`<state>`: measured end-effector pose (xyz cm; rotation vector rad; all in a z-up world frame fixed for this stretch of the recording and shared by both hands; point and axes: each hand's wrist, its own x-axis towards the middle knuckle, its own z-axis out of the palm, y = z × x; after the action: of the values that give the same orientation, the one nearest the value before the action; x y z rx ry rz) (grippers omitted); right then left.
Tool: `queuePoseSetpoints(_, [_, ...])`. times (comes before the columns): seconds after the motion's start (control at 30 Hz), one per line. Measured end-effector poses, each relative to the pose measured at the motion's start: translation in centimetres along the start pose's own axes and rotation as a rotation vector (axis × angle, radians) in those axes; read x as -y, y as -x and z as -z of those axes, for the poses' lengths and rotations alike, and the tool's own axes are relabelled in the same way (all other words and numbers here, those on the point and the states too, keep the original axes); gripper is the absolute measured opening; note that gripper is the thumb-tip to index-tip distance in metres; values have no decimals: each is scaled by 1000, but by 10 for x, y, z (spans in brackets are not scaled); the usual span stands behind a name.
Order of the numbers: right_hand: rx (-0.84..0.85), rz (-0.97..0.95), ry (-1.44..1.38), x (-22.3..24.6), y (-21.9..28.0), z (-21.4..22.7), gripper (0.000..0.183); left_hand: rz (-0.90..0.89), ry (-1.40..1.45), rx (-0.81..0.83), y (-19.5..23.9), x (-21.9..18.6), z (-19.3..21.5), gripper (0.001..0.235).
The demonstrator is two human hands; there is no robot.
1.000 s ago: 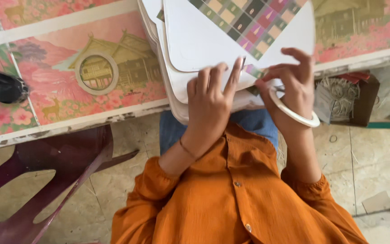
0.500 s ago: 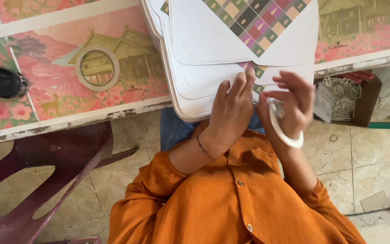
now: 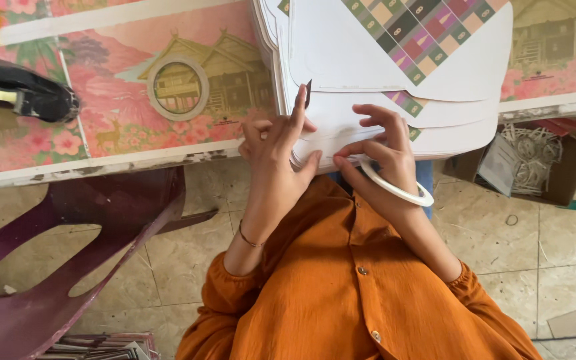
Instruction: The person stacks and aligns a pile of white, heart-shaped paper items with a printed grid pattern. They then pick up a roll of clear tape and apply it to the edges of the stack to secure the items together.
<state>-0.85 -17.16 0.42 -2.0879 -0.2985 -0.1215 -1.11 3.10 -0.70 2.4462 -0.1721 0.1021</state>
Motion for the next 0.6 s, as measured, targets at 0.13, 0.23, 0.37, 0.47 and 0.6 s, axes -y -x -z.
queuePoseSetpoints(0.13, [-2,39,101,2,-2,-9,8,62,97,27,0,6,-4,117])
queuePoseSetpoints(0.23, [17,64,149,-8,0,-10,9,98,43,57,-6,-3,2,122])
queuePoseSetpoints(0.37, [-32,53,152,-14,2,17,20,74,-52,139,-15,-5,5,123])
queuePoseSetpoints(0.47, [-67,-63,155,-32,13,68,15,64,-72,166,-15,2,6,118])
queuePoseSetpoints(0.6, [-138,-136,163,-51,20,69,18,27,-116,153,-15,8,2,116])
